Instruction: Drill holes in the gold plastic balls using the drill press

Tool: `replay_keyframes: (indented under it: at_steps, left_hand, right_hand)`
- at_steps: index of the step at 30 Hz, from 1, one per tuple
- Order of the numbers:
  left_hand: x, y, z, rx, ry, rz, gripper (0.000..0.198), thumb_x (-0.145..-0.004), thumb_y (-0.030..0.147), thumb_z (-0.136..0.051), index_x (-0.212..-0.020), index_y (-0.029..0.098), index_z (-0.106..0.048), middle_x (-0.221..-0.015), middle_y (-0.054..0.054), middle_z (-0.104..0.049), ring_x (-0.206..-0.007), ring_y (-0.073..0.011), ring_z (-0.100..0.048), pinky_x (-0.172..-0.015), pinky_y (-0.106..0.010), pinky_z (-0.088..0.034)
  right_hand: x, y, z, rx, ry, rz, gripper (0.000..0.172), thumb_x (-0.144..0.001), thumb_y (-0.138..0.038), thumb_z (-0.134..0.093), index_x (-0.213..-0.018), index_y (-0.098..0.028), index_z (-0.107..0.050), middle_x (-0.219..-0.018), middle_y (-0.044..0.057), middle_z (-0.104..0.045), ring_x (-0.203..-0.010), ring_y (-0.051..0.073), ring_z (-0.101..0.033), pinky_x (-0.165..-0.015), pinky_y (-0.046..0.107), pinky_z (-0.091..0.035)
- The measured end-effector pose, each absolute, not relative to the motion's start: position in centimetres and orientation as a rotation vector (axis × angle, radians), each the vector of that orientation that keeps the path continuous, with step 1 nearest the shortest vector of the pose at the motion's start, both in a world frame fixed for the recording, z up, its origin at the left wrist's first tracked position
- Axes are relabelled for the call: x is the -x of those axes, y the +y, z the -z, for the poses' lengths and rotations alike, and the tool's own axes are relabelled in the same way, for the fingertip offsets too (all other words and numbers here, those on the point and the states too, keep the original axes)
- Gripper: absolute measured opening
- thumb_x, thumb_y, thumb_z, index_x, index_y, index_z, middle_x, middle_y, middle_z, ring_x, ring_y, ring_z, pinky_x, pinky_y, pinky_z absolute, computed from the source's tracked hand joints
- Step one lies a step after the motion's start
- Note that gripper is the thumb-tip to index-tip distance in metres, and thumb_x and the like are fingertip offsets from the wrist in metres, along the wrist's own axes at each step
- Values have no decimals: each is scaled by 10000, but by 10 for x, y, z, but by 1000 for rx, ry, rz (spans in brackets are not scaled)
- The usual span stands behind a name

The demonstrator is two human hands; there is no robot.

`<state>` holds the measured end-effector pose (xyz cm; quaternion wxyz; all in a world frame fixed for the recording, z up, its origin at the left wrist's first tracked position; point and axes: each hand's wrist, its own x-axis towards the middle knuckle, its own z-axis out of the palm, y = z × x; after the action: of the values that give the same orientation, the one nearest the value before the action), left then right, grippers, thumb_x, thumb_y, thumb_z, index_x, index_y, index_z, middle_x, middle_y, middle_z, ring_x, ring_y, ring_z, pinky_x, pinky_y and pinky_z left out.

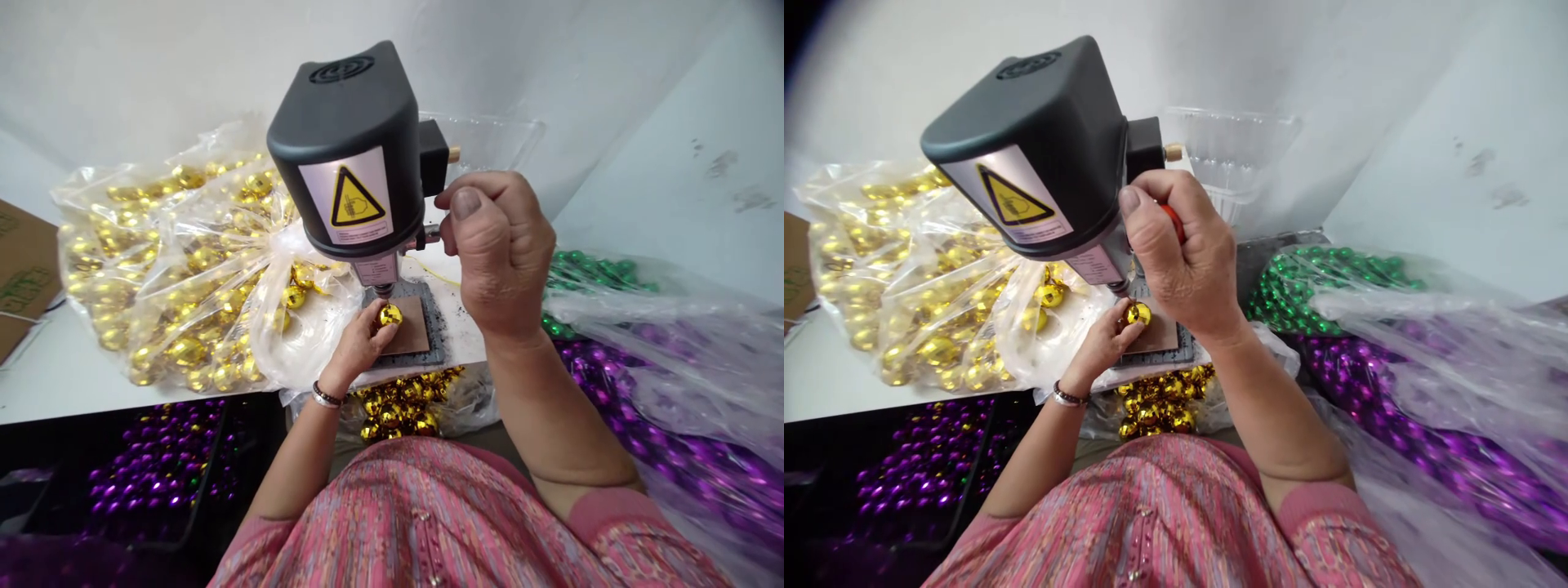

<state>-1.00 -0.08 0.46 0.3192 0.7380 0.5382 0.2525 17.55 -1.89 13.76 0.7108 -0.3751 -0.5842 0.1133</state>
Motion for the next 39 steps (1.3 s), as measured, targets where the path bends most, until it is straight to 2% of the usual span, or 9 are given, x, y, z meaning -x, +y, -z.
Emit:
replay_keyframes:
  at_steps: [3,5,9,11,14,22,27,33,39]
  left_hand:
    - [11,-2,1,-2022,1398,-719,549,-824,262,-726,-1355,191,-605,-1347,-112,-659,-1207,-240,-626,-1068,-351,-481]
    - [11,-3,2,-2020,1413,-761,558,-793,244,-751,-1332,188,-619,-1355,-113,-654,-1228,-245,-616,-1083,-352,-472]
    - [14,0,-3,-1824,1445,-729,454,-828,351,-711,-1252,197,-658,-1069,-46,-731,-913,-190,-666,-838,-293,-536]
    - [17,3,-7,-1698,1412,-677,409,-854,424,-665,-1192,194,-676,-892,-11,-705,-736,-157,-624,-680,-260,-503]
    - [19,7,-12,-1590,1410,-656,427,-854,466,-644,-1174,185,-673,-822,7,-671,-624,-129,-577,-599,-242,-455]
    - [16,9,-8,-1761,1442,-676,375,-837,423,-673,-1147,212,-689,-931,-10,-721,-801,-159,-628,-711,-242,-478]
    - [9,6,-5,-1807,1448,-705,506,-787,348,-737,-1267,202,-669,-953,-16,-742,-800,-157,-649,-745,-248,-499]
    - [-3,6,-10,-1758,1384,-707,523,-740,279,-771,-1243,155,-700,-933,-13,-749,-781,-136,-641,-712,-214,-498]
    - [0,7,-3,-1721,1354,-723,613,-745,306,-776,-1330,163,-664,-1020,-21,-769,-886,-160,-678,-785,-228,-521]
  right_hand:
    - [-175,-19,-138,809,-1282,-268,297,-981,-437,-510,-929,-171,-631,-681,-61,-563,-598,18,-495,-617,178,-448]
    - [-175,-19,-138,812,-1279,-262,290,-981,-437,-511,-928,-176,-624,-684,-58,-567,-599,23,-500,-614,179,-450]
    - [-175,-17,-137,823,-1302,-249,346,-989,-477,-465,-943,-166,-608,-704,-59,-570,-606,15,-498,-635,171,-461]
    - [-175,-15,-137,815,-1304,-249,364,-987,-494,-455,-940,-167,-607,-695,-62,-554,-598,13,-489,-635,171,-459]
    - [-174,-14,-136,800,-1278,-266,341,-974,-507,-486,-913,-198,-616,-679,-52,-541,-584,37,-477,-616,200,-456]
    - [-176,-16,-136,757,-1254,-317,277,-961,-464,-546,-896,-211,-639,-675,-47,-514,-593,48,-466,-592,215,-447]
    - [-175,-17,-136,782,-1256,-335,280,-952,-497,-544,-903,-238,-637,-668,-42,-507,-588,65,-459,-611,230,-466]
    - [-177,-16,-133,820,-1282,-337,358,-962,-546,-498,-943,-212,-628,-688,-42,-542,-586,57,-469,-638,224,-487]
    - [-181,-27,-117,824,-1318,-281,245,-964,-432,-551,-997,-233,-690,-691,-46,-542,-633,51,-530,-724,224,-534]
